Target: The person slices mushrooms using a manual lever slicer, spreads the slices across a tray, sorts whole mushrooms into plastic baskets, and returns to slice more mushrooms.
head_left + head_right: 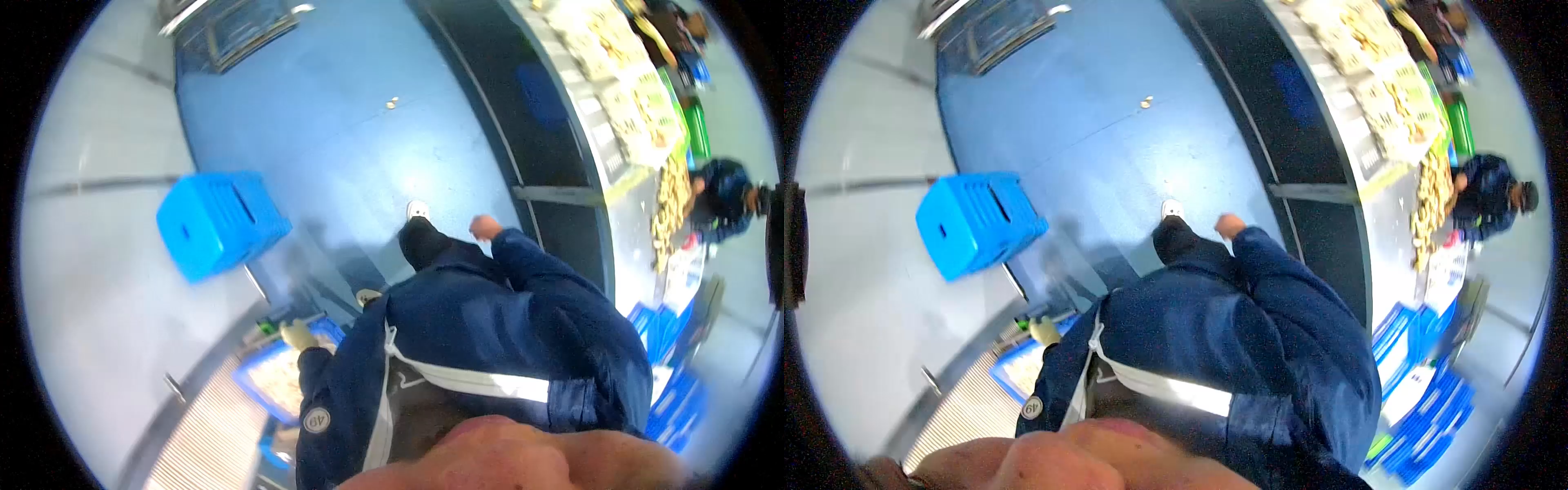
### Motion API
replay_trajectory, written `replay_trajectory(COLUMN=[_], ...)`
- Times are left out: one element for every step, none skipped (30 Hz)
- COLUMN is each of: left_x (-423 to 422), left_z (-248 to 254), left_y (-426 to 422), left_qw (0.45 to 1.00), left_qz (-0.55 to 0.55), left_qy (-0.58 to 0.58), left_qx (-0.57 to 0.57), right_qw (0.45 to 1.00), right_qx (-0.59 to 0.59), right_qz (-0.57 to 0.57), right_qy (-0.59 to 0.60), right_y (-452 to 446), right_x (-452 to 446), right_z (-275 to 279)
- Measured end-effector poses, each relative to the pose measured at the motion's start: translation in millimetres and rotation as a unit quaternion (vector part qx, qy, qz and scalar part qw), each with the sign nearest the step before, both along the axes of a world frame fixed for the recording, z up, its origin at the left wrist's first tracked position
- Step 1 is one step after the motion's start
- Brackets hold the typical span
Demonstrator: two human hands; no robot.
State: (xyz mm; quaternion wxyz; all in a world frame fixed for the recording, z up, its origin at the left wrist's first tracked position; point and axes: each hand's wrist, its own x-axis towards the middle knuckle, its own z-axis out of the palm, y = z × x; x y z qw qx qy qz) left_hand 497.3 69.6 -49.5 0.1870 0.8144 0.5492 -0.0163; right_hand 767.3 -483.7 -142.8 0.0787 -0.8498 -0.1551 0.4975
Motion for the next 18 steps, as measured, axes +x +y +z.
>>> replay_trajectory(left_x=[30.1, 55.2, 91.8, 136.1, 168.3, 204.5, 244.2, 288.4, 325.9, 356.1, 378.2, 395.9, 414.5, 434.0, 448.4, 463.5, 482.2, 504.5], left_z=[-15.7, -32.0, -46.4, -58.7, -71.3, -73.1, -48.8, -7.8, 16.3, 34.6, 45.5, 53.2, 54.9, 54.4, 39.7, 18.4, 2.7, -2.6], left_y=[-2.1, -12.6, -22.7, -30.8, -42.4, -53.7, -70.9, -93.2, -109.0, -122.4, -130.4, -135.5, -138.4, -140.4, -135.0, -124.4, -116.1, -112.2], left_qw=[0.998, 0.993, 0.986, 0.981, 0.975, 0.970, 0.955, 0.938, 0.925, 0.909, 0.890, 0.894, 0.897, 0.899, 0.903, 0.904, 0.903, 0.896], left_qz=[-0.012, -0.040, -0.070, -0.096, -0.116, -0.136, -0.187, -0.237, -0.283, -0.328, -0.369, -0.359, -0.349, -0.338, -0.338, -0.342, -0.348, -0.369], left_qy=[0.007, -0.036, -0.076, -0.090, -0.097, -0.102, -0.109, -0.114, -0.142, -0.170, -0.194, -0.179, -0.166, -0.152, -0.117, -0.084, -0.056, -0.028], left_qx=[-0.068, -0.101, -0.132, -0.145, -0.161, -0.175, -0.201, -0.226, -0.210, -0.195, -0.183, -0.199, -0.216, -0.234, -0.238, -0.242, -0.246, -0.244], right_qw=[1.000, 0.985, 0.964, 0.934, 0.894, 0.900, 0.899, 0.893, 0.892, 0.890, 0.888, 0.871, 0.875, 0.878, 0.881, 0.877, 0.871, 0.866], right_qx=[-0.009, 0.048, 0.105, 0.168, 0.176, 0.173, 0.166, 0.157, 0.155, 0.154, 0.149, 0.146, 0.136, 0.124, 0.111, 0.101, 0.091, 0.081], right_qz=[-0.019, -0.157, -0.226, -0.283, -0.399, -0.359, -0.317, -0.272, -0.308, -0.341, -0.374, -0.446, -0.443, -0.441, -0.440, -0.456, -0.471, -0.484], right_qy=[-0.006, -0.048, -0.093, -0.138, -0.101, -0.178, -0.252, -0.322, -0.291, -0.259, -0.223, -0.146, -0.142, -0.137, -0.133, -0.115, -0.103, -0.094], right_y=[5.8, 12.2, 10.7, 5.5, 5.3, -2.6, -10.1, -15.7, -19.4, -22.9, -23.1, -20.9, -18.7, -17.2, -15.1, -12.2, -11.4, -13.2], right_x=[27.7, 45.6, 72.2, 97.5, 115.9, 136.6, 157.9, 178.8, 198.2, 213.9, 225.3, 236.7, 247.5, 255.9, 261.5, 268.7, 277.4, 291.0], right_z=[0.6, 31.2, 41.0, 42.6, 58.0, 61.0, 49.7, 41.2, 40.3, 41.1, 42.7, 50.3, 50.1, 48.7, 47.0, 44.6, 38.3, 31.6])
